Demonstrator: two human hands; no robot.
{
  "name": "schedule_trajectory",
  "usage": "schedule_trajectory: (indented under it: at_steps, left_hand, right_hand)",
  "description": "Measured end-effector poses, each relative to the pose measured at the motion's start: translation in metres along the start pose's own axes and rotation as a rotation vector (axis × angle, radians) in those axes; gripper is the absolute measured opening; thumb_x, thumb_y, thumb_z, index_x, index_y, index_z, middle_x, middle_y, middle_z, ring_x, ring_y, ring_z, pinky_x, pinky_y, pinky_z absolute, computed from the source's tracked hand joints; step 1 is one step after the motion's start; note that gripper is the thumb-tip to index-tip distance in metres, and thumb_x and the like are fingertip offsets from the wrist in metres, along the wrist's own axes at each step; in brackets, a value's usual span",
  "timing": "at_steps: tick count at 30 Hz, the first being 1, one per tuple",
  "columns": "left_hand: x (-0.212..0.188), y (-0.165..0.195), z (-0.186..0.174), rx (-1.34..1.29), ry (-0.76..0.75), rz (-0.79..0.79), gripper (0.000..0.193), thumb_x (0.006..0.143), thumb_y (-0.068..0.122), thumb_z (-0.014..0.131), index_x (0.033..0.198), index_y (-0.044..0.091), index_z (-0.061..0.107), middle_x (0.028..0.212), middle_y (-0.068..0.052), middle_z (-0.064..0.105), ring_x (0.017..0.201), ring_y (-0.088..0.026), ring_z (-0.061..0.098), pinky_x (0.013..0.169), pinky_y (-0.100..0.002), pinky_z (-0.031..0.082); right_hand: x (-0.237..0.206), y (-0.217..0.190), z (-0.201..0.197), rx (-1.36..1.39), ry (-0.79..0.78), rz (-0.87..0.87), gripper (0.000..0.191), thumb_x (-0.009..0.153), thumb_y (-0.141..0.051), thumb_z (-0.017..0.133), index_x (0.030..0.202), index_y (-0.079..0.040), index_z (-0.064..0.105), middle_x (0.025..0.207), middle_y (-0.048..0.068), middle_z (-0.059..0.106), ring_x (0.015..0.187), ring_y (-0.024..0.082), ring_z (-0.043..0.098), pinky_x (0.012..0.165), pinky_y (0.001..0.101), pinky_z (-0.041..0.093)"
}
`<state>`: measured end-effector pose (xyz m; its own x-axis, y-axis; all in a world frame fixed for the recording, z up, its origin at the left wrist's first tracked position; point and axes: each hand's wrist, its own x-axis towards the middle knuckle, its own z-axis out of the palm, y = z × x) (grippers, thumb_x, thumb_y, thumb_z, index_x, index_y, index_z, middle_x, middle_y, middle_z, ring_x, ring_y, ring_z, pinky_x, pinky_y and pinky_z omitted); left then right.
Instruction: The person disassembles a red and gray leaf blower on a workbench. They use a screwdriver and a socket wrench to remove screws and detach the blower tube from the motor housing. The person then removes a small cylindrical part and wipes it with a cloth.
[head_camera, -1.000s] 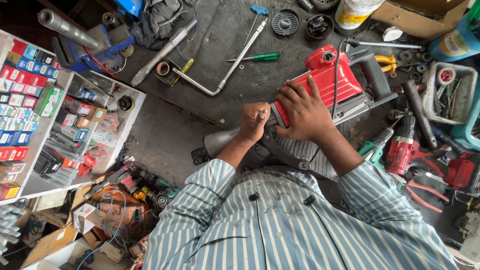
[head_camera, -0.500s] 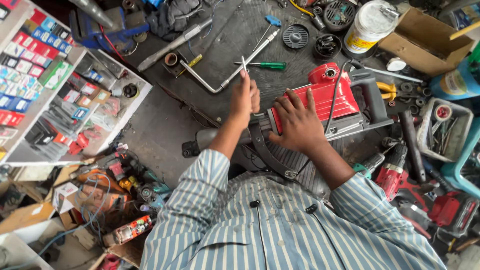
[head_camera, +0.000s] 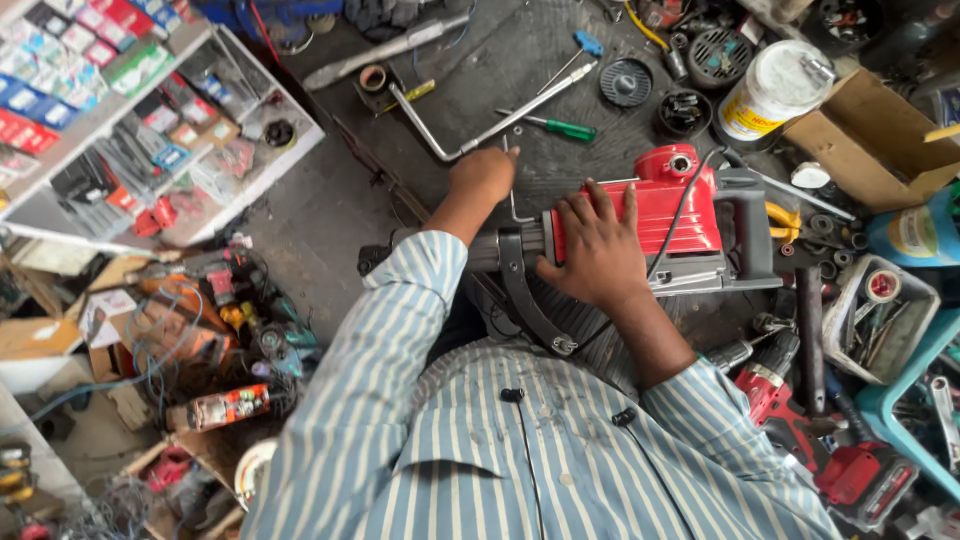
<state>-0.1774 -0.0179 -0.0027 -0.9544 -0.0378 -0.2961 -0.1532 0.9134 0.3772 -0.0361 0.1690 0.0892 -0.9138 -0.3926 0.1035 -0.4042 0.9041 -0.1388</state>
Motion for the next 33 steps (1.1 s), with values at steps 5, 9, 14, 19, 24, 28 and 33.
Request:
schedule_trajectory:
  at_steps: [5,9,14,19,24,28,33]
  left_hand:
    - [-0.041,-0.011,0.004,-0.071,-0.003,0.117,0.055,0.1,0.052,0.055,0.111,0.0,0.071,0.108,-0.025,0.073,0.104,-0.041,0.071,0.091,-0.051,0.055]
    - [-0.065,-0.009,0.009,-0.289,0.11,0.122,0.042,0.091,0.035,0.063,0.113,0.0,0.069,0.104,-0.023,0.074,0.099,-0.043,0.071,0.086,-0.054,0.056]
    - [-0.058,0.004,0.017,0.027,0.142,0.148,0.054,0.094,0.018,0.06,0.143,-0.006,0.054,0.098,-0.021,0.076,0.091,-0.037,0.076,0.078,-0.049,0.06]
    - [-0.039,0.009,0.021,0.181,0.01,0.191,0.024,0.089,0.017,0.063,0.105,0.005,0.076,0.106,-0.015,0.075,0.098,-0.034,0.075,0.075,-0.047,0.061]
    - [-0.043,0.003,0.018,0.042,0.056,0.176,0.026,0.09,0.022,0.064,0.104,0.003,0.075,0.1,-0.019,0.075,0.095,-0.037,0.074,0.079,-0.048,0.059]
    - [-0.06,-0.016,-0.003,0.007,0.24,0.053,0.041,0.104,0.018,0.055,0.142,0.003,0.06,0.095,-0.018,0.077,0.088,-0.037,0.075,0.074,-0.05,0.058]
    - [-0.095,-0.058,-0.053,-0.358,0.145,0.501,0.032,0.096,0.012,0.059,0.126,0.015,0.072,0.098,-0.011,0.074,0.085,-0.029,0.072,0.073,-0.042,0.056]
  right_hand:
    - [-0.001,0.003,-0.001,0.03,-0.02,-0.019,0.088,0.068,-0.056,0.075,0.136,-0.002,0.059,0.142,0.011,0.056,0.147,0.033,0.035,0.122,0.0662,0.009]
    - [0.002,0.005,-0.001,0.05,0.005,-0.052,0.089,0.068,-0.055,0.076,0.137,-0.002,0.059,0.143,0.011,0.057,0.149,0.032,0.036,0.123,0.0656,0.01]
    - [0.006,0.005,0.001,0.028,-0.042,-0.059,0.089,0.067,-0.056,0.076,0.136,-0.001,0.059,0.142,0.012,0.057,0.147,0.034,0.036,0.121,0.0667,0.01]
    - [0.006,0.003,0.0,0.029,-0.067,-0.055,0.087,0.069,-0.056,0.076,0.135,-0.001,0.06,0.14,0.013,0.057,0.146,0.035,0.036,0.121,0.067,0.011]
    - [0.005,0.002,-0.001,0.034,-0.027,-0.042,0.087,0.068,-0.056,0.075,0.134,-0.001,0.06,0.14,0.012,0.057,0.147,0.033,0.036,0.122,0.0664,0.011]
    - [0.001,0.003,0.001,0.053,-0.005,-0.044,0.086,0.07,-0.055,0.075,0.135,-0.001,0.059,0.14,0.012,0.058,0.148,0.033,0.035,0.122,0.0662,0.011]
    - [0.002,0.004,0.002,0.038,0.007,-0.05,0.087,0.07,-0.055,0.074,0.135,0.0,0.059,0.14,0.013,0.057,0.148,0.033,0.035,0.122,0.0657,0.011]
